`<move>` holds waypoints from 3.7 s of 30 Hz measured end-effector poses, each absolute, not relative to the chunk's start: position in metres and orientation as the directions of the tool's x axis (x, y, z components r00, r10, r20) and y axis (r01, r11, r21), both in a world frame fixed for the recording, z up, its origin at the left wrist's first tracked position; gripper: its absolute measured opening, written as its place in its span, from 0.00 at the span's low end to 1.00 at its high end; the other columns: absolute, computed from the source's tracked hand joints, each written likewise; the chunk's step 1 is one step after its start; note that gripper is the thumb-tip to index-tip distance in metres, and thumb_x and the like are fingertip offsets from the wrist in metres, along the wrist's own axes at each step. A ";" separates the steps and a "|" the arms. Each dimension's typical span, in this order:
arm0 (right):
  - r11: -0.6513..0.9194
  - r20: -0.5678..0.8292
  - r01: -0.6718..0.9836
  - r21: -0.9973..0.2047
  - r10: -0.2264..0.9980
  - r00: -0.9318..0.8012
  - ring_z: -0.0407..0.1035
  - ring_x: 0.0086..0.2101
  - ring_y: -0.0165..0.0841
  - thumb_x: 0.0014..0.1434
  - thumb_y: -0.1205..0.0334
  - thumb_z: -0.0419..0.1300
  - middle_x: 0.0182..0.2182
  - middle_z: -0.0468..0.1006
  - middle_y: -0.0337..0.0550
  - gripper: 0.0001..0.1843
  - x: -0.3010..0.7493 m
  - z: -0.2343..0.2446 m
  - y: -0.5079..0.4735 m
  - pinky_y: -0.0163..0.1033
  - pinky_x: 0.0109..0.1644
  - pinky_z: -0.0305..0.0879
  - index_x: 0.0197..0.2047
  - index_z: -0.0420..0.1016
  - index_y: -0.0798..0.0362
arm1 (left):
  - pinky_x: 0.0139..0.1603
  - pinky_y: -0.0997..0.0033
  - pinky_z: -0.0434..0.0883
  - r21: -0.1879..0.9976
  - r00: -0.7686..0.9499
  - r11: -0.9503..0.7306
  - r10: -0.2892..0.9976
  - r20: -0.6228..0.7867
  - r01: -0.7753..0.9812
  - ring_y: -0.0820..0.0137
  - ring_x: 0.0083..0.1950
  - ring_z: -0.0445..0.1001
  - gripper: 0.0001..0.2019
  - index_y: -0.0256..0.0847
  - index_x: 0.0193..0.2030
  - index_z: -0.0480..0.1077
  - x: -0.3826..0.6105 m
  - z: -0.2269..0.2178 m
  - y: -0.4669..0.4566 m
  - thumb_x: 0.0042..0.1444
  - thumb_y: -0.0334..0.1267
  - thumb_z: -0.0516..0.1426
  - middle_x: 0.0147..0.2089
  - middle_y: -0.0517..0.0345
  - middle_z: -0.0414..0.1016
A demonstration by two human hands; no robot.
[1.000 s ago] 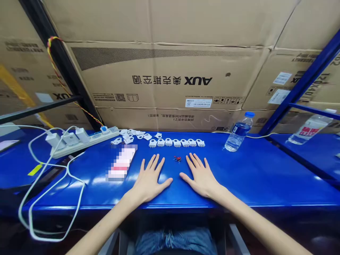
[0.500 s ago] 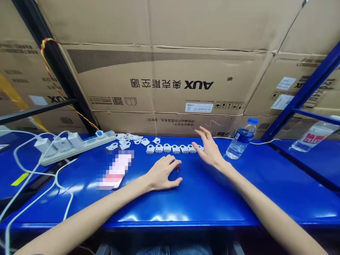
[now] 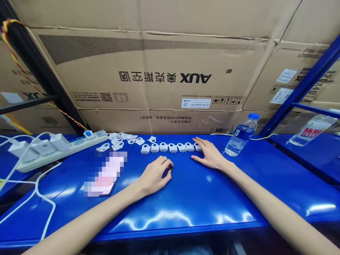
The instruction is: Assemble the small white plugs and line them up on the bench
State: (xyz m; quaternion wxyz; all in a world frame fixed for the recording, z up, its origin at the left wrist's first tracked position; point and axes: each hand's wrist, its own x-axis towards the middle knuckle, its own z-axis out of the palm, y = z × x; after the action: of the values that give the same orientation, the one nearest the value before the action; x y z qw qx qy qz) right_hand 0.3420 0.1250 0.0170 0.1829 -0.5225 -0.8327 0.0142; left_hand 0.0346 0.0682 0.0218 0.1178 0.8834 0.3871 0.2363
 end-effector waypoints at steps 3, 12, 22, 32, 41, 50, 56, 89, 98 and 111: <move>0.405 0.256 0.890 -0.210 0.901 -0.350 0.57 0.72 0.57 0.65 0.37 0.60 0.74 0.59 0.63 0.47 0.346 0.016 0.125 0.68 0.72 0.54 0.78 0.55 0.53 | 0.48 0.60 0.74 0.402 0.561 -0.672 0.741 0.370 0.622 0.61 0.47 0.75 0.08 0.43 0.45 0.72 0.033 0.020 0.069 0.68 0.35 0.51 0.44 0.53 0.80; 0.420 0.246 0.891 -0.171 0.894 -0.375 0.68 0.64 0.56 0.68 0.39 0.58 0.67 0.73 0.59 0.42 0.351 0.016 0.129 0.65 0.70 0.60 0.77 0.58 0.53 | 0.52 0.60 0.73 0.516 0.394 -0.602 0.795 0.462 0.610 0.64 0.45 0.76 0.12 0.44 0.45 0.74 0.026 0.018 0.072 0.74 0.41 0.49 0.43 0.55 0.81; 0.380 0.289 0.910 -0.163 0.901 -0.324 0.71 0.60 0.54 0.69 0.46 0.55 0.62 0.76 0.57 0.34 0.349 0.019 0.127 0.59 0.63 0.67 0.72 0.65 0.54 | 0.57 0.59 0.72 0.557 0.409 -0.615 0.788 0.459 0.559 0.62 0.51 0.77 0.12 0.44 0.46 0.74 0.025 0.017 0.074 0.74 0.42 0.50 0.48 0.53 0.81; 0.464 0.535 0.790 -0.400 0.818 -0.209 0.77 0.39 0.42 0.63 0.41 0.65 0.58 0.78 0.53 0.34 0.307 0.024 0.100 0.54 0.54 0.74 0.66 0.71 0.50 | 0.46 0.65 0.76 0.728 0.188 -0.494 0.865 0.465 0.474 0.66 0.42 0.79 0.10 0.44 0.45 0.76 0.031 0.023 0.072 0.70 0.44 0.55 0.45 0.56 0.82; 0.659 0.572 0.647 -0.383 0.719 -0.395 0.71 0.63 0.44 0.68 0.51 0.65 0.64 0.74 0.50 0.29 0.267 0.010 0.081 0.55 0.64 0.74 0.69 0.67 0.45 | 0.43 0.68 0.77 0.625 0.191 -0.639 0.752 0.631 0.449 0.70 0.38 0.77 0.06 0.45 0.48 0.76 0.035 0.019 0.065 0.69 0.38 0.59 0.44 0.58 0.81; 0.761 0.680 0.596 -0.255 0.579 -0.449 0.74 0.60 0.43 0.69 0.55 0.64 0.61 0.76 0.54 0.30 0.254 0.004 0.087 0.51 0.60 0.78 0.70 0.62 0.46 | 0.45 0.67 0.76 0.549 0.211 -0.697 0.688 0.695 0.462 0.66 0.47 0.77 0.05 0.45 0.44 0.78 0.036 0.020 0.066 0.68 0.34 0.59 0.43 0.57 0.81; 0.798 0.677 0.572 -0.189 0.528 -0.513 0.77 0.56 0.44 0.69 0.44 0.63 0.60 0.77 0.55 0.32 0.255 0.007 0.083 0.50 0.57 0.79 0.70 0.65 0.49 | 0.44 0.67 0.76 0.582 0.177 -0.667 0.714 0.677 0.466 0.66 0.47 0.77 0.05 0.44 0.42 0.78 0.035 0.022 0.067 0.67 0.35 0.59 0.44 0.56 0.79; 0.804 0.695 0.563 -0.194 0.517 -0.499 0.80 0.52 0.44 0.66 0.40 0.65 0.59 0.79 0.56 0.38 0.257 0.010 0.072 0.47 0.52 0.81 0.71 0.64 0.50 | 0.42 0.67 0.77 0.387 0.314 -0.799 0.554 0.771 0.461 0.69 0.39 0.78 0.04 0.45 0.43 0.80 0.036 0.023 0.065 0.65 0.32 0.64 0.39 0.61 0.84; 0.793 0.700 0.569 -0.217 0.532 -0.475 0.79 0.53 0.45 0.66 0.41 0.65 0.59 0.79 0.54 0.36 0.259 0.011 0.074 0.49 0.52 0.81 0.69 0.65 0.50 | 0.41 0.70 0.79 0.466 0.284 -0.723 0.653 0.702 0.510 0.70 0.42 0.79 0.08 0.46 0.50 0.80 0.037 0.016 0.063 0.69 0.37 0.59 0.46 0.55 0.78; 0.417 0.489 0.866 -0.277 0.837 -0.247 0.80 0.46 0.46 0.66 0.44 0.65 0.59 0.79 0.52 0.32 0.336 0.021 0.133 0.51 0.52 0.77 0.67 0.68 0.51 | 0.54 0.54 0.75 0.382 0.462 -0.656 0.742 0.485 0.651 0.58 0.51 0.76 0.08 0.43 0.47 0.75 0.033 0.014 0.067 0.63 0.41 0.62 0.51 0.51 0.76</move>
State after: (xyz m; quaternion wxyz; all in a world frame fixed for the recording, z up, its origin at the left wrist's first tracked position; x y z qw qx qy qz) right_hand 0.3355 0.1332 0.0212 0.2927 -0.5393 -0.7892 -0.0247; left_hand 0.0326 0.0675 0.0143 0.0713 0.8521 0.4087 0.3191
